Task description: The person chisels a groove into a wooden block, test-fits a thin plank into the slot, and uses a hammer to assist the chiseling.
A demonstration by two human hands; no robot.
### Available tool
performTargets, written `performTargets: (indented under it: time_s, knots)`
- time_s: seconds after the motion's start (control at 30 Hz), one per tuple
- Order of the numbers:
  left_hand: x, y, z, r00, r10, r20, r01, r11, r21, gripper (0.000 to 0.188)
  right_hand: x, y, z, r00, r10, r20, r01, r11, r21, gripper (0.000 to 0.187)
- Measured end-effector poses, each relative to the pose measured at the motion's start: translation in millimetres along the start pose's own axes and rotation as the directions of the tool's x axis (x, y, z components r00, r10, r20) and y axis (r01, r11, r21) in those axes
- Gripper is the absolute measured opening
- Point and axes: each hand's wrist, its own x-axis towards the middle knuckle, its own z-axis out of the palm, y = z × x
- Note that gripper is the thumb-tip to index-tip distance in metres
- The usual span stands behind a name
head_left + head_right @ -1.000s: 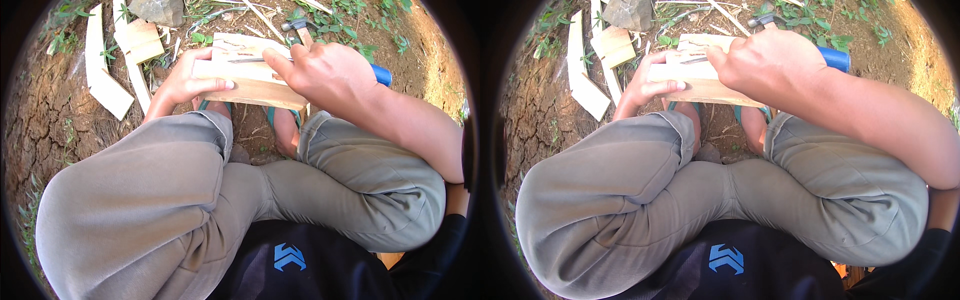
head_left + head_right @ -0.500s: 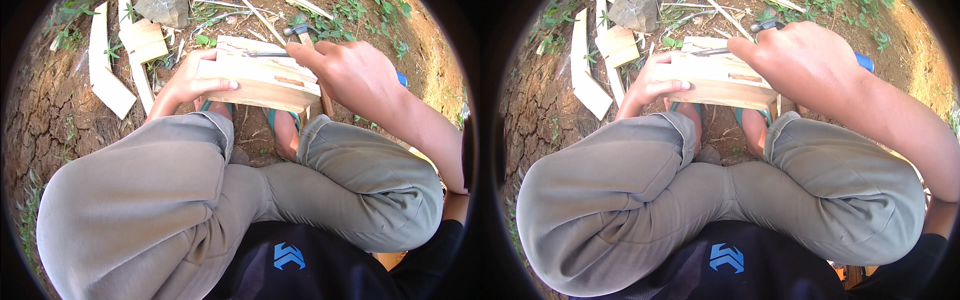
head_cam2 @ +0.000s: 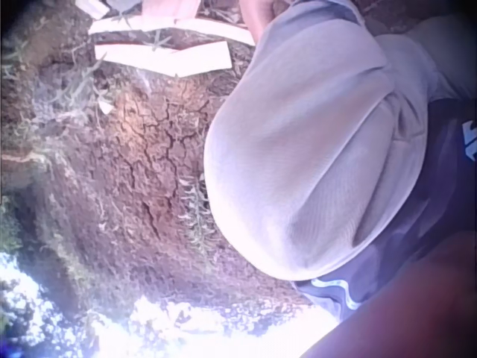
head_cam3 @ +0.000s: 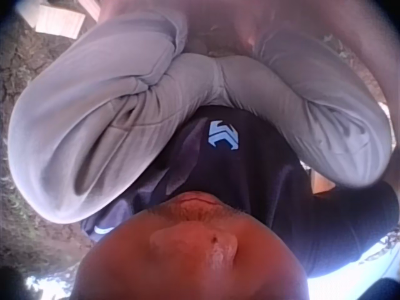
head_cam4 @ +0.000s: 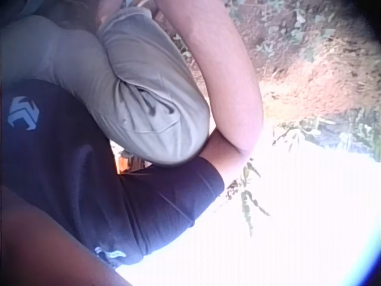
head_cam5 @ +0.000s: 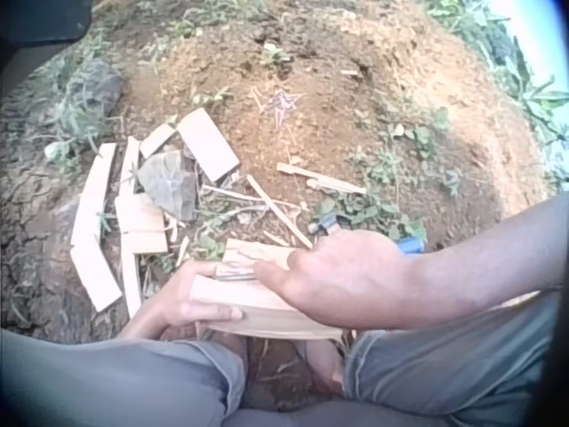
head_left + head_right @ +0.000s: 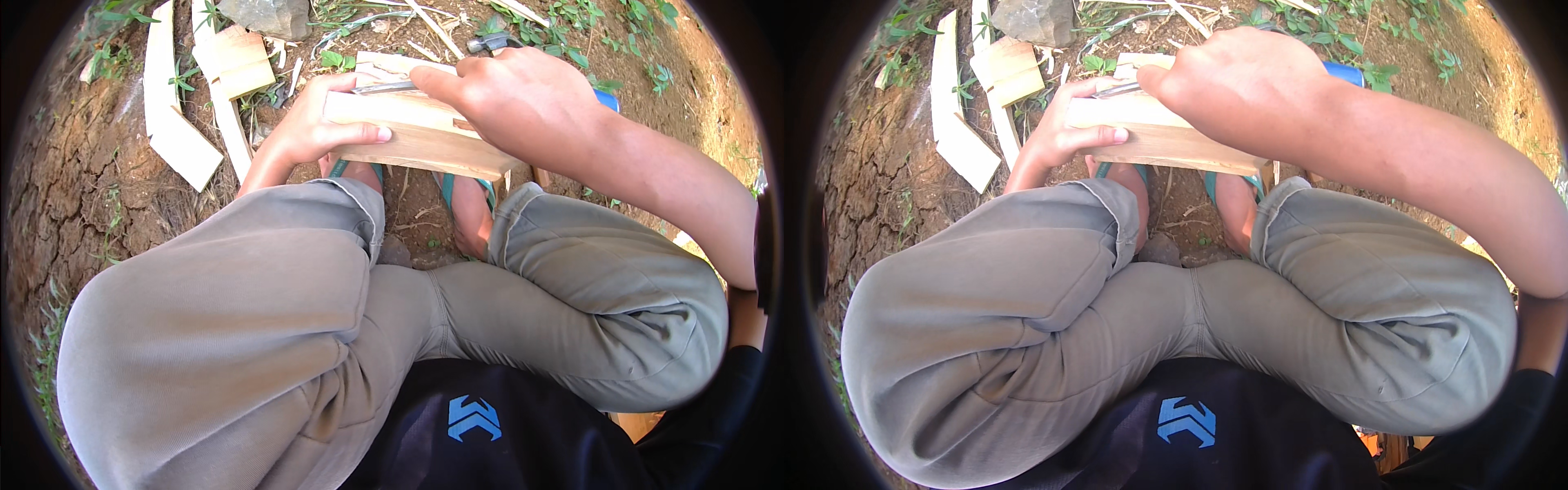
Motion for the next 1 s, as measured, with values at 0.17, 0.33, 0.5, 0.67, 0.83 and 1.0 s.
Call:
performTargets:
  time_s: [0.17,0.33,0.5,0.67,0.83,1.0]
  knots:
    - [-2,-1,0,1.000,0.002,0.029,-0.001,0.999,-0.038,0.063,-3,-9,-3,1.000,-0.022,0.017,0.023,0.996,-0.087,0.024]
    - [-1,-2,1,1.000,0.015,0.022,-0.014,1.000,-0.018,0.062,-21,-7,-7,0.994,0.022,0.109,-0.005,0.989,-0.149,0.028]
    - [-4,-3,0,1.000,0.012,0.015,-0.013,0.999,0.030,0.060,-45,-2,-10,0.988,0.067,0.138,-0.042,0.984,-0.174,0.026]
    - [0,-1,0,1.000,0.004,0.003,-0.004,0.999,-0.033,0.057,-35,15,-37,0.944,0.252,0.214,-0.220,0.962,-0.160,0.031]
    - [-2,-8,0,1.000,0.026,-0.003,-0.026,1.000,0.001,0.055,-1,52,-21,0.972,0.224,-0.073,-0.192,0.934,0.302,0.037]
    - [3,-7,-1,0.999,0.015,0.028,-0.015,1.000,-0.010,0.057,27,61,38,0.981,0.192,0.034,-0.167,0.735,0.657,0.051]
